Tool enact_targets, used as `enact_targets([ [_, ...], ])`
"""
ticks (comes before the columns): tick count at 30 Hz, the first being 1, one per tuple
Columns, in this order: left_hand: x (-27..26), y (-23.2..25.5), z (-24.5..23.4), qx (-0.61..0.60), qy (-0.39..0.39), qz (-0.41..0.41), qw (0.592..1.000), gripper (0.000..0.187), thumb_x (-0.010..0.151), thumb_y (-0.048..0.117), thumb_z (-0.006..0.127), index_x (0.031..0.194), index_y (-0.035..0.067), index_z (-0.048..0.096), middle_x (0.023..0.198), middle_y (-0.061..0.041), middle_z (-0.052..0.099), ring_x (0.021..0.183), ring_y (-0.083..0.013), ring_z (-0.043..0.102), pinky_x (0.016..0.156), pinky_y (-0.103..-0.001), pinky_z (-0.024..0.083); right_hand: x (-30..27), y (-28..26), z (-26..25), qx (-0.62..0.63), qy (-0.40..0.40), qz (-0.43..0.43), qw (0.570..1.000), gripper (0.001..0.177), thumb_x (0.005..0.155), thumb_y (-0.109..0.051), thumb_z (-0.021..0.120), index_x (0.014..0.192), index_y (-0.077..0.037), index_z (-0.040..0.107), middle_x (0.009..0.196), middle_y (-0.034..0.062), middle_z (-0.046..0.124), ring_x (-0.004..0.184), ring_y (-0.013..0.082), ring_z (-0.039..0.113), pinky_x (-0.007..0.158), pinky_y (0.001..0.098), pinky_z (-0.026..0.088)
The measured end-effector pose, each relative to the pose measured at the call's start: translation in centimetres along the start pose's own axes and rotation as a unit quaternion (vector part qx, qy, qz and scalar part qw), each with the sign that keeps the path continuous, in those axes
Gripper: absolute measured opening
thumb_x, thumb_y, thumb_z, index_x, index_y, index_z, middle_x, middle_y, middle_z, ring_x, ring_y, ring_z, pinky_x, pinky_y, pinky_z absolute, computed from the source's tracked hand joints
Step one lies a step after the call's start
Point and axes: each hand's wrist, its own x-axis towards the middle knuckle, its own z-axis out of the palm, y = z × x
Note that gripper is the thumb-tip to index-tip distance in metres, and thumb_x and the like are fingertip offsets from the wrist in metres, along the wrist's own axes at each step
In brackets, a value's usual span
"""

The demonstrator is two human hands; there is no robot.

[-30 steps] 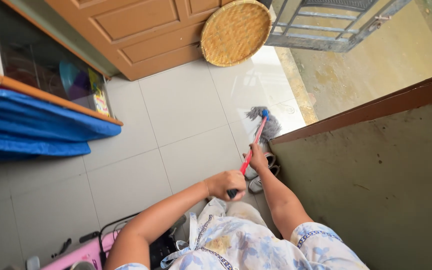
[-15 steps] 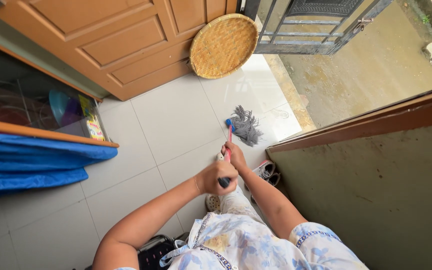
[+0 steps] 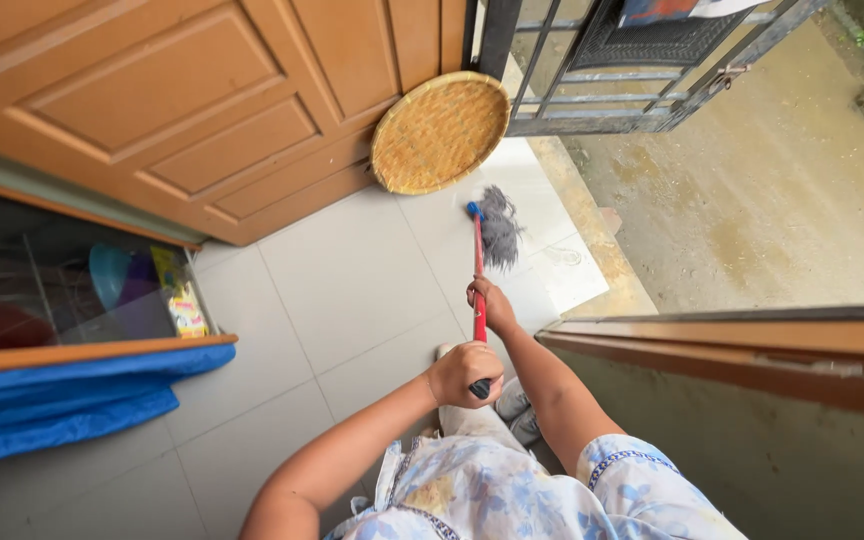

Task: The recorder mops the floor using a string mop and a bucket of water.

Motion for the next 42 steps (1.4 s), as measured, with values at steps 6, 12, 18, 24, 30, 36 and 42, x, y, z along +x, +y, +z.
enact_targets([
  [6,5.1,-3.3,-1.0,0.038,0.052,-0.047,0.997,0.021,0.079,0.003,0.070,0.071,0.007,0.052,0.069,-0.010,0.057,0.071,-0.0315,0.061,0.078,-0.041,0.053,5.5,3.8,-2.2,-0.059,-0.015,0.106,0.993,0.019,0.089,-0.022,0.067,0.107,-0.016,0.066,0.139,0.0066,0.062,0.115,0.0351,0.064,0.088,0.0433,0.052],
  [12,6.9,-4.5,-0.9,0.040,0.011,-0.077,0.996,0.023,0.083,0.010,0.075,0.071,0.008,0.055,0.075,-0.006,0.063,0.078,-0.0263,0.065,0.085,-0.039,0.051,3.7,3.4,-7.3,-0.153,-0.044,0.184,0.970,0.018,0.091,-0.033,0.067,0.106,-0.022,0.067,0.133,-0.0011,0.065,0.111,0.0291,0.066,0.085,0.0425,0.053],
  [18,8.4,-7.3,2.7,-0.032,-0.069,-0.091,0.993,0.024,0.084,0.016,0.077,0.073,0.009,0.057,0.073,-0.002,0.064,0.073,-0.0227,0.065,0.087,-0.038,0.047,-3.2,9.0,-8.5,-0.183,-0.103,0.285,0.935,0.024,0.088,-0.039,0.069,0.107,-0.024,0.070,0.119,-0.0028,0.071,0.109,0.0257,0.068,0.083,0.0426,0.053],
  [24,9.6,-12.4,5.1,-0.231,-0.087,-0.216,0.945,0.024,0.089,0.012,0.075,0.075,0.005,0.057,0.073,-0.006,0.059,0.070,-0.0233,0.055,0.068,-0.035,0.047,-3.7,8.0,-11.7,-0.208,-0.093,0.379,0.897,0.020,0.089,-0.033,0.067,0.105,-0.023,0.074,0.114,0.0031,0.071,0.108,0.0286,0.068,0.086,0.0433,0.053],
  [30,14.4,-13.1,1.5,-0.245,-0.062,-0.143,0.957,0.023,0.086,0.004,0.069,0.073,0.005,0.050,0.073,-0.006,0.057,0.071,-0.0248,0.056,0.073,-0.037,0.049,-1.1,11.5,-11.0,-0.171,0.135,0.318,0.923,0.019,0.092,-0.027,0.072,0.096,-0.009,0.071,0.106,0.0126,0.068,0.101,0.0362,0.065,0.084,0.0479,0.053],
  [36,13.2,-15.1,2.0,-0.130,-0.096,-0.019,0.987,0.026,0.082,0.004,0.071,0.071,0.006,0.047,0.072,-0.008,0.057,0.074,-0.0289,0.059,0.082,-0.039,0.049,2.8,12.2,-8.3,0.005,0.210,0.216,0.953,0.041,0.073,0.008,0.074,0.110,0.001,0.057,0.106,0.0179,0.056,0.090,0.0328,0.060,0.079,0.0381,0.058],
  [42,11.8,-14.5,-1.6,-0.092,-0.086,-0.053,0.991,0.023,0.082,0.012,0.075,0.074,0.008,0.054,0.073,-0.007,0.059,0.075,-0.0283,0.062,0.081,-0.040,0.049,3.4,8.5,-4.1,0.107,0.171,0.214,0.956,0.026,0.081,0.001,0.069,0.107,-0.003,0.064,0.105,0.0129,0.065,0.092,0.0275,0.068,0.082,0.0352,0.059],
])
